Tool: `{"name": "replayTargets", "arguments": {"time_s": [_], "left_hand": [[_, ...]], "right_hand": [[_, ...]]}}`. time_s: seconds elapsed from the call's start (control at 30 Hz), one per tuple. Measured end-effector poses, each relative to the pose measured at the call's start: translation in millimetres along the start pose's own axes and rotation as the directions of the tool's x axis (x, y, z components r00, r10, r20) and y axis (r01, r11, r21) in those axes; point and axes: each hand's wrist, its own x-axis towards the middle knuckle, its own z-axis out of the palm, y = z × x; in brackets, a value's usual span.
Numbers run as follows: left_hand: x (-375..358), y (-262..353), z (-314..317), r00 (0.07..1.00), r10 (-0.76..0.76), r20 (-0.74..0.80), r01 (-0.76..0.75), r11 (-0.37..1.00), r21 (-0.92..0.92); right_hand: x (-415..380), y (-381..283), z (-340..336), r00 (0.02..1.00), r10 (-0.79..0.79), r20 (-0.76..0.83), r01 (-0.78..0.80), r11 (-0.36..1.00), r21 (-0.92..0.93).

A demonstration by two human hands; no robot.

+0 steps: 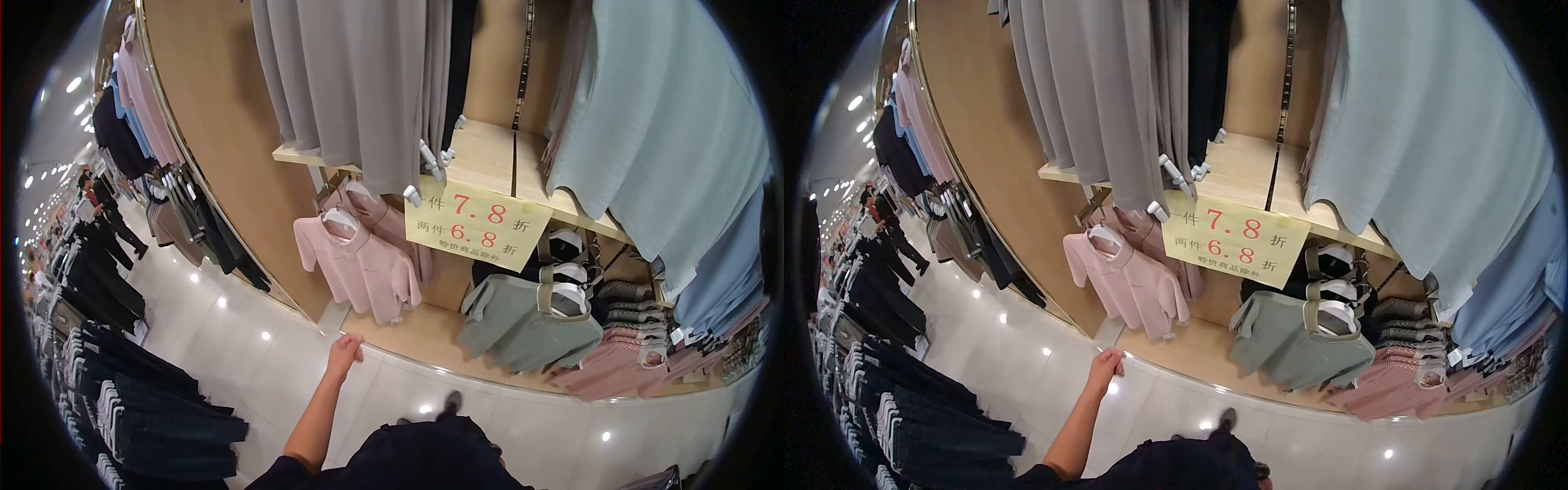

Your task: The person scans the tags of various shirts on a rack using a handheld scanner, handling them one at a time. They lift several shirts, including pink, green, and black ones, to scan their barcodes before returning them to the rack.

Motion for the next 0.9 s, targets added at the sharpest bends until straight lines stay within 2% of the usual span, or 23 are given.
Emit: {"name": "replayTargets", "arguments": {"time_s": [0.1,0.17,0.23,0.27,0.33,0.43,0.5,0.53,0.57,0.63,0.67,0.7,0.73,0.77,0.8,0.83,0.87,0.9], "left_hand": [[23,38,35,0.993,0.098,0.068,-0.088,0.986,-0.140],[20,77,62,0.980,0.165,0.108,-0.152,0.981,-0.118],[17,115,80,0.935,0.272,0.228,-0.251,0.961,-0.114],[12,133,88,0.926,0.309,0.218,-0.293,0.950,-0.104],[3,168,100,0.900,0.385,0.207,-0.376,0.923,-0.080],[1,212,99,0.811,0.538,0.231,-0.549,0.836,-0.017],[26,220,94,0.795,0.560,0.232,-0.597,0.789,0.142],[40,225,91,0.785,0.572,0.237,-0.617,0.756,0.220],[63,222,88,0.818,0.523,0.241,-0.575,0.763,0.296],[125,184,77,0.883,0.406,0.234,-0.469,0.767,0.439],[152,155,69,0.916,0.350,0.196,-0.401,0.809,0.429],[177,120,60,0.944,0.290,0.157,-0.330,0.847,0.417],[196,95,54,0.965,0.234,0.119,-0.262,0.878,0.401],[208,79,48,0.958,0.269,0.100,-0.283,0.832,0.477],[217,64,43,0.949,0.303,0.086,-0.299,0.779,0.551],[221,53,42,0.940,0.332,0.079,-0.307,0.719,0.624],[224,63,49,0.913,0.404,0.049,-0.314,0.623,0.717],[220,87,61,0.902,0.424,0.083,-0.342,0.583,0.737]], "right_hand": [[3,-33,-2,1.000,-0.012,0.006,0.012,0.999,0.035],[10,-59,-4,1.000,-0.019,0.009,0.018,0.996,0.084],[41,-81,-8,0.999,-0.005,0.037,0.001,0.996,0.091],[46,-101,-6,0.999,0.010,0.039,-0.013,0.996,0.088],[44,-143,11,0.998,-0.062,-0.014,0.062,0.998,-0.008],[54,-188,40,0.998,-0.070,0.002,0.070,0.992,-0.109],[63,-206,58,0.997,-0.069,0.034,0.074,0.987,-0.146],[51,-228,71,0.994,-0.107,0.033,0.111,0.977,-0.182],[38,-243,79,0.989,-0.144,0.034,0.148,0.965,-0.219],[160,-159,65,0.884,-0.422,0.203,0.462,0.857,-0.228],[215,-126,64,0.870,-0.287,0.402,0.134,0.920,0.368],[264,-98,65,0.805,-0.136,0.577,-0.388,0.615,0.687],[240,-120,61,0.868,-0.179,0.464,-0.164,0.777,0.608],[201,-152,61,0.932,-0.184,0.313,0.079,0.944,0.320],[169,-183,64,0.964,-0.173,0.203,0.182,0.983,-0.025],[144,-209,66,0.975,-0.149,0.164,0.171,0.976,-0.133],[124,-229,68,0.983,-0.107,0.147,0.131,0.977,-0.168],[109,-244,68,0.994,-0.052,0.096,0.069,0.980,-0.187]]}}
